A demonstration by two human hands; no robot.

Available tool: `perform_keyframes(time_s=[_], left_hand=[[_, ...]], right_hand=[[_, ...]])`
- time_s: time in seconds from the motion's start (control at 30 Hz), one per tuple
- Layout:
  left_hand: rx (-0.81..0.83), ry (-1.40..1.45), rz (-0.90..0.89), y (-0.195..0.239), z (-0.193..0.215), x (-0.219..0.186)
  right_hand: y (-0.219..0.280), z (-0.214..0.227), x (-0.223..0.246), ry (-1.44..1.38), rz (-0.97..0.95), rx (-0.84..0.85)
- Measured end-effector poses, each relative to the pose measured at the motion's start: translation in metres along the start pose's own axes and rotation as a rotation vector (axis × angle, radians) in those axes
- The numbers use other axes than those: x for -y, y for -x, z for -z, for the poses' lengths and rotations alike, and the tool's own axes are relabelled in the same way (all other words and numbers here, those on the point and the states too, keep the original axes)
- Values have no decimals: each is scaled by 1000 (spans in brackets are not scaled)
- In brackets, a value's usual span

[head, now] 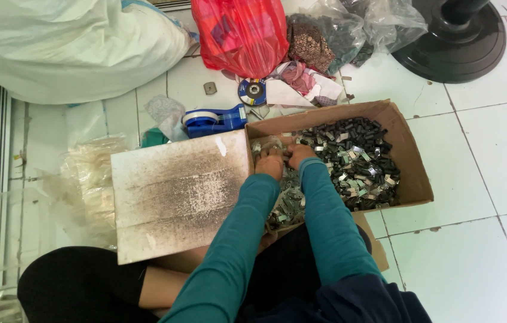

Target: The person sits on the floor and packs small metallic components from a cardboard box into clear plastic bags. They place the components into the bags, fold the tops, and set the filled bags aside. The person repeats this process for multiple bags throughout the clip.

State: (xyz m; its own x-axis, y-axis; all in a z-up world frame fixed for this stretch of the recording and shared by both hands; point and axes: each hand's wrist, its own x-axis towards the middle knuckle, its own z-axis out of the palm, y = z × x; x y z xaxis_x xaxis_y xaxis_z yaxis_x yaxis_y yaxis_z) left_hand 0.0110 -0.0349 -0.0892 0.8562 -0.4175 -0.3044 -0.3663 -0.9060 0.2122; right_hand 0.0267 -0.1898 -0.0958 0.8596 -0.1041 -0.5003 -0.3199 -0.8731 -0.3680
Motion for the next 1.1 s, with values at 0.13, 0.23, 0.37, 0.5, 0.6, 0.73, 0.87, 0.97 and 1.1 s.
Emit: perform_keyframes(time_s=[0.13, 0.23, 0.37, 0.5, 0.6, 0.73, 0.87, 0.97, 1.1], left_hand=[[-123, 107, -39, 25, 22, -5], [-223, 124, -88, 44, 39, -9], [-201, 421, -62, 93, 101, -12], [-135, 760, 53, 90, 91, -7], [-388, 927, -70, 104, 85, 15], [-494, 997, -4, 169, 115, 56], [-523, 1016, 186, 239, 147, 103], [-600, 932, 242, 272, 151, 131], [-776, 726, 206, 281, 156, 155]], right_hand=[[47, 28, 12, -158, -9, 50], [85, 57, 37, -398, -131, 78], [77, 60, 27, -367, -103, 77], [99, 77, 37, -441, -15, 53], [120, 94, 55, -318, 117, 9], [151, 86, 114, -289, 326, 12], [181, 61, 192, -365, 548, 18], [193, 37, 222, -376, 680, -43], [193, 50, 232, -451, 803, -197]])
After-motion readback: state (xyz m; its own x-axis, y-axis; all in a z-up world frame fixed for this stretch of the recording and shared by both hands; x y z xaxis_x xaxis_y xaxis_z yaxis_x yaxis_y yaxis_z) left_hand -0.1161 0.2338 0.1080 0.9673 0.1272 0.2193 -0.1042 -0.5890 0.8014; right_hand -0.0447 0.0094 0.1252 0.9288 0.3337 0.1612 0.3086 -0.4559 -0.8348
